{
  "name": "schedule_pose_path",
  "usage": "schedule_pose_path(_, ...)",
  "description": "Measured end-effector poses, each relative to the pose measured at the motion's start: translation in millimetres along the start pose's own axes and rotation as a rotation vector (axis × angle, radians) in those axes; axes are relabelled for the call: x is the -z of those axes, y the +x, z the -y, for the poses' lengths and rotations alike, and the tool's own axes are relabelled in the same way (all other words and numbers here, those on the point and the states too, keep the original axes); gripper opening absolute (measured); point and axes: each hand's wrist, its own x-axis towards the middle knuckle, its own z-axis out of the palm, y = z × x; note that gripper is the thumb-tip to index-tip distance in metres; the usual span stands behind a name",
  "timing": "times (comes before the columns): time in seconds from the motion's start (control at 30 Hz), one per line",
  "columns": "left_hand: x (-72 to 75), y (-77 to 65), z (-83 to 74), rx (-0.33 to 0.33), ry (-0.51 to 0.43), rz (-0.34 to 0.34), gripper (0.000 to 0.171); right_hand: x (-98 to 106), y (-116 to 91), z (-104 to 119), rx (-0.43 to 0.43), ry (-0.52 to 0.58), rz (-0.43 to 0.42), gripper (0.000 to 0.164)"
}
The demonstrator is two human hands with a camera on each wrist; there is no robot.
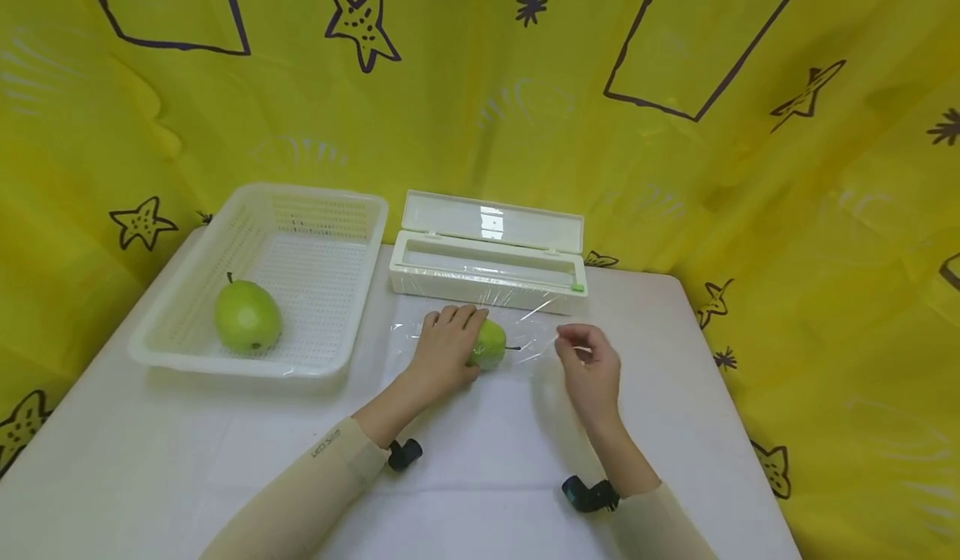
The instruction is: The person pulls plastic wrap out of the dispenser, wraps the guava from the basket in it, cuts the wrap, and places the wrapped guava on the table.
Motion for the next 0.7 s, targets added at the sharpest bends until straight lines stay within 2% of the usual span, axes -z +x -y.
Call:
schedule_pose_path(0.07, 0.0, -0.1, 0.3, 0.001, 0.007, -0.005, 0.091, -10.3, -13.9, 4.5, 0.105, -0.052, 0.123, 0.023)
schedule_pose_path(0.13, -0.3, -0.4, 0.7, 0.001, 0.011, -0.009, 0.092, -21.1, -23.9, 6.0, 0.175, -0.128, 0.278, 0.036)
schedule_pose_path(0.2, -0.6, -1.0, 0.8, -0.005, 0.008, -0.015, 0.093, -31.0, -29.5, 6.1, 0.206, -0.214, 0.386, 0.052)
schedule_pose_path(0.23, -0.8, -1.5, 0.7, -0.01, 0.01, -0.016, 0.093, -35.4, -30.7, 5.9, 0.206, -0.259, 0.412, 0.059)
schedule_pose_path(0.37, -2.1, -3.8, 0.1, -0.031, -0.013, -0.046, 0.087, -48.2, -28.7, 4.9, 0.176, -0.362, 0.426, 0.073)
schedule_pose_path(0.53, -5.0, -5.5, -0.4, -0.047, -0.035, -0.085, 0.08, -54.7, -19.6, 1.7, 0.161, -0.463, 0.363, 0.074)
schedule_pose_path(0.7, -5.9, -4.1, 1.6, -0.064, -0.047, -0.075, 0.081, -56.4, -12.7, -1.0, 0.071, -0.442, 0.371, 0.079)
